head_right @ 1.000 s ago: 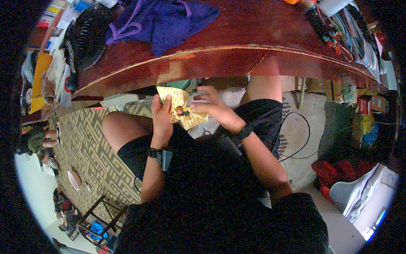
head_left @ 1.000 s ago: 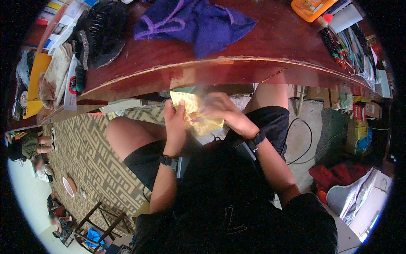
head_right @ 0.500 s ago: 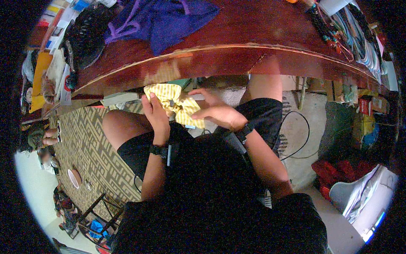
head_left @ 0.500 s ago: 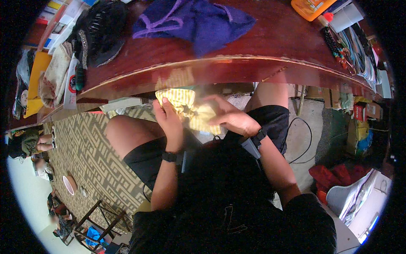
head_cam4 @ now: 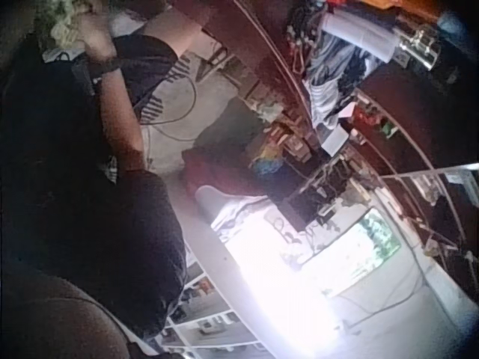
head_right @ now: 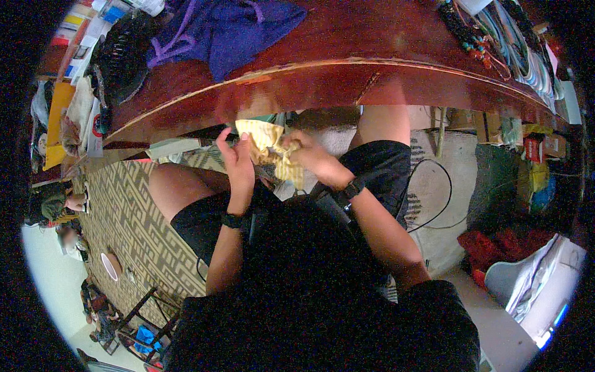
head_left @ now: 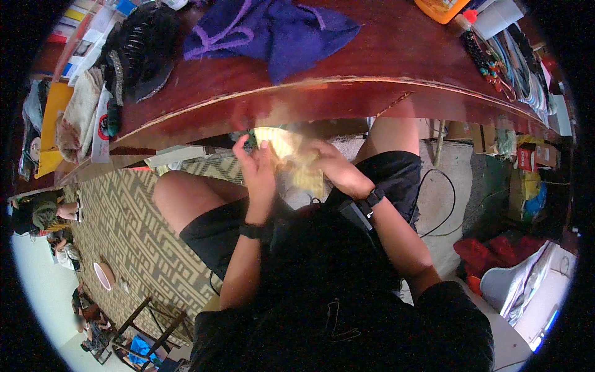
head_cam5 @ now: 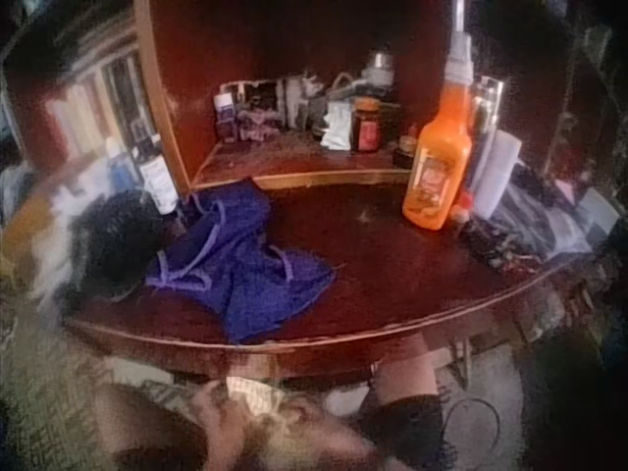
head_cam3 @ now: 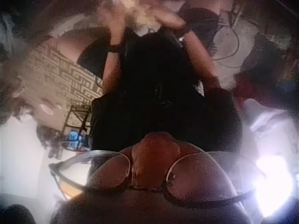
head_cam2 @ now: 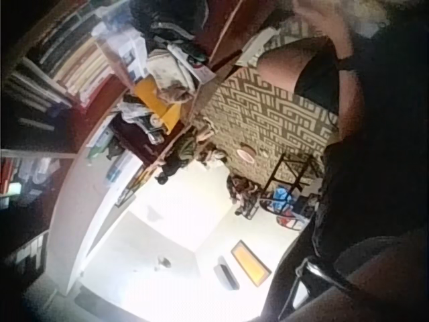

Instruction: The person wipes various items, including a pair of sunglasses, a small metal object, and a hair clip, using a purple cloth and a yellow cloth, after spraying a liquid from a bottle onto the purple cloth.

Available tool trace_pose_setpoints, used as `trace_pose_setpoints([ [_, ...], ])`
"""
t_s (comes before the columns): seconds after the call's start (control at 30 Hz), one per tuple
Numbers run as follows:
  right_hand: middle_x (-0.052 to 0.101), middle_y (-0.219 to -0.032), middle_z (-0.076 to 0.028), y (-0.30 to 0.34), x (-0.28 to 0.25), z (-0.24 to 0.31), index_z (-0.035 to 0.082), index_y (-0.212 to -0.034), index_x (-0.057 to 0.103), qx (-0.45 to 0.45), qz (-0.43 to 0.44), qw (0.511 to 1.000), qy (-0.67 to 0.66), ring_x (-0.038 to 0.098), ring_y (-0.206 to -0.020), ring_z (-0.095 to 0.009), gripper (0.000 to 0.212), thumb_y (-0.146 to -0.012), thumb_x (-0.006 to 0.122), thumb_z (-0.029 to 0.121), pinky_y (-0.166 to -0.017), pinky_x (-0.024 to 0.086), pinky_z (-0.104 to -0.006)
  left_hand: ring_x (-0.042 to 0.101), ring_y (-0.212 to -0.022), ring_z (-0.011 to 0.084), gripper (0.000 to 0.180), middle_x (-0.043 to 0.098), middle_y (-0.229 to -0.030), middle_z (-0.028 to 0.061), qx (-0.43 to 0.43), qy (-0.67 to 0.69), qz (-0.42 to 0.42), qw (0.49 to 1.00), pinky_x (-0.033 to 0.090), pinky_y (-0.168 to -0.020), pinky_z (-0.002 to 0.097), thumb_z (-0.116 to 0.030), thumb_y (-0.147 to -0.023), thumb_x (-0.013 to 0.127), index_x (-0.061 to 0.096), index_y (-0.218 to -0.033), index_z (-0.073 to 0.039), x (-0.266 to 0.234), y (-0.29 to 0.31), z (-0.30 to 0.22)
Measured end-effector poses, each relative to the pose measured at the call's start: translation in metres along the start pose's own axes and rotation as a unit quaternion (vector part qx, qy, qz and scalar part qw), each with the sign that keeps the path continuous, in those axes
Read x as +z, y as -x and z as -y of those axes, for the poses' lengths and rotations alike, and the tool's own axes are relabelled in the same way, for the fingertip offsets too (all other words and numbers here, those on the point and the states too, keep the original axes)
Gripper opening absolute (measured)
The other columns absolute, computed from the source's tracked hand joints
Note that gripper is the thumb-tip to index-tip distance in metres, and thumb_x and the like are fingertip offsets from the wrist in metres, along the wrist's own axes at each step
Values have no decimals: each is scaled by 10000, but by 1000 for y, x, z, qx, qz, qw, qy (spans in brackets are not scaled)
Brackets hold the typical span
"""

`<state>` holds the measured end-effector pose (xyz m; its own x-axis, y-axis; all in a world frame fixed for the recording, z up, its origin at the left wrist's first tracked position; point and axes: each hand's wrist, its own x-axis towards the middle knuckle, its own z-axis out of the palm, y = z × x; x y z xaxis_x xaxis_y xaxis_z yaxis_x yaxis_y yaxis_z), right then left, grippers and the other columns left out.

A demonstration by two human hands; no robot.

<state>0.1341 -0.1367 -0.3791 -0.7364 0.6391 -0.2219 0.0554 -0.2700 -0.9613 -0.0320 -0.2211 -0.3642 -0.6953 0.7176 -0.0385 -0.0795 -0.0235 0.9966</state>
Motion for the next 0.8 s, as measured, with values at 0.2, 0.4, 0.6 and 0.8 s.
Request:
trace_pose_setpoints([
  [0.2, 603, -911, -20, -3, -1, 7, 35, -1027, 595, 112, -114, 954, -253, 561, -830, -133, 202, -880, 584, 173, -750, 472, -286, 590, -949, 128, 518, 615, -1093, 88, 6, -3, 130, 991, 483, -844, 269, -42, -983, 556, 319, -1443, -78, 10, 12, -6],
  [0.4, 634, -898, -61, -7, 3, -6, 54, -1034, 598, 38, -198, 977, -74, 590, -809, -137, 134, -937, 613, 145, -717, 495, -309, 555, -1034, 117, 307, 578, -1173, 42, 29, -20, 227, 973, 490, -853, 260, -43, -995, 542, 542, -1302, -31, 9, 10, 2],
  [0.6, 654, -984, -215, -6, 14, -3, 19, -1052, 588, -112, -217, 947, 209, 615, -976, -451, 311, -783, 505, -113, -838, 500, -430, 480, -806, 79, 227, 553, -1008, -1, 126, -112, 145, 975, 404, -707, 216, -62, -1007, 523, 603, -1217, -30, 14, 10, 8],
  [0.8, 656, -983, -214, -7, 7, -2, 11, -1006, 641, -196, -302, 891, 276, 616, -1011, -419, 388, -712, 455, -161, -889, 484, -426, 522, -848, 145, 265, 583, -964, 51, 105, -151, 141, 973, 416, -758, 261, -17, -986, 475, 683, -1150, -8, 13, 15, 1],
])
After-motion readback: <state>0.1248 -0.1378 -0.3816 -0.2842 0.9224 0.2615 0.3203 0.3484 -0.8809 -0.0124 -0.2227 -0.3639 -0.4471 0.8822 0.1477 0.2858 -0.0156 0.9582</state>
